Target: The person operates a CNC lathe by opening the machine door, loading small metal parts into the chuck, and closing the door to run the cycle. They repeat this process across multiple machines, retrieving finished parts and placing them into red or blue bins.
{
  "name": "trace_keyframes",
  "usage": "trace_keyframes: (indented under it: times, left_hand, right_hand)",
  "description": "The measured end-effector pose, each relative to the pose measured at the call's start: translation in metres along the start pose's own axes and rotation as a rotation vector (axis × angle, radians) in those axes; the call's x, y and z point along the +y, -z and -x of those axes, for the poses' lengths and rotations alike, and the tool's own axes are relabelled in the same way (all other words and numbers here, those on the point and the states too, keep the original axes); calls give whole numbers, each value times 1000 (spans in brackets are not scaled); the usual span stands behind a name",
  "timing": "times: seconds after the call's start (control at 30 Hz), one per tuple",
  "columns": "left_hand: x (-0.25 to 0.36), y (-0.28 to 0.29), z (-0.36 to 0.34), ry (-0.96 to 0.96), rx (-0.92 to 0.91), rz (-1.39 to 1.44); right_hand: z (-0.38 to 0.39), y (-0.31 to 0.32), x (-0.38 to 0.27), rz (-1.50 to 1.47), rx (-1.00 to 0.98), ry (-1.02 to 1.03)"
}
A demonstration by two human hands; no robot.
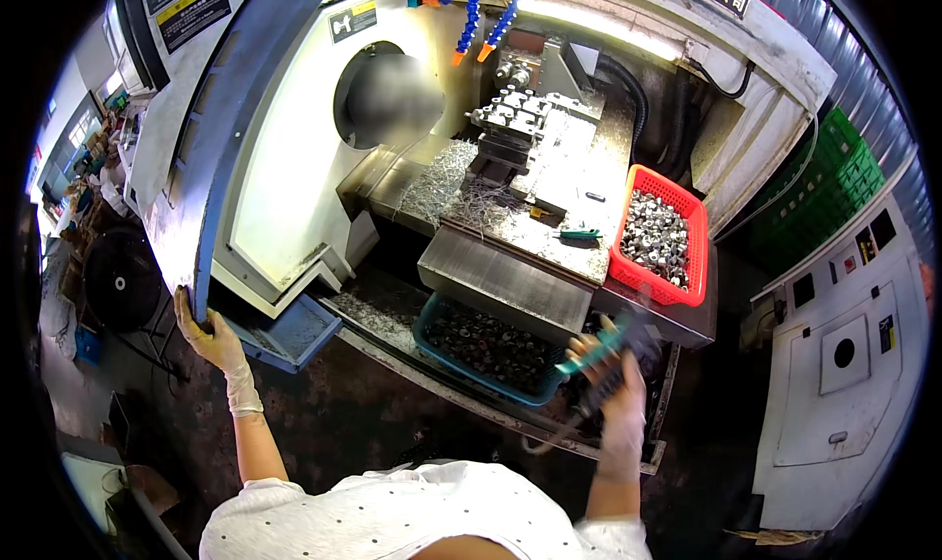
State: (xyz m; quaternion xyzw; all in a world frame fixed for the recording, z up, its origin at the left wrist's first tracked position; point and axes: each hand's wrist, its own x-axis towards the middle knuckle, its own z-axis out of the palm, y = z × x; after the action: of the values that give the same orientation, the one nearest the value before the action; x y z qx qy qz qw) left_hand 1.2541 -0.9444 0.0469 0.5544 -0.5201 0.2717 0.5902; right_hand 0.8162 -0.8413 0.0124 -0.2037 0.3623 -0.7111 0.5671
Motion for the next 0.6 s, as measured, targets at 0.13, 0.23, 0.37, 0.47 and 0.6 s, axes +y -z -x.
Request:
trace_keyframes:
  times: [0.13,0.23,0.37,0.47,0.6]
  left_hand:
    - [-3,5,-1,29,3,-21]
    - [2,0,-4,-4,-7,6]
    - [0,-5,0,26,4,29]
    - [1,-1,0,21,1,7]
    - [4,-4,0,33,45,-16]
  right_hand:
    - [-101,-149,47,56,-97,-223]
    - [-199,-211,97,12,-48,-139]
    - [-251,-242,142,-27,81,121]
    - [-255,-254,155,-16,95,112]
    - [-265,-249,150,-43,43,159]
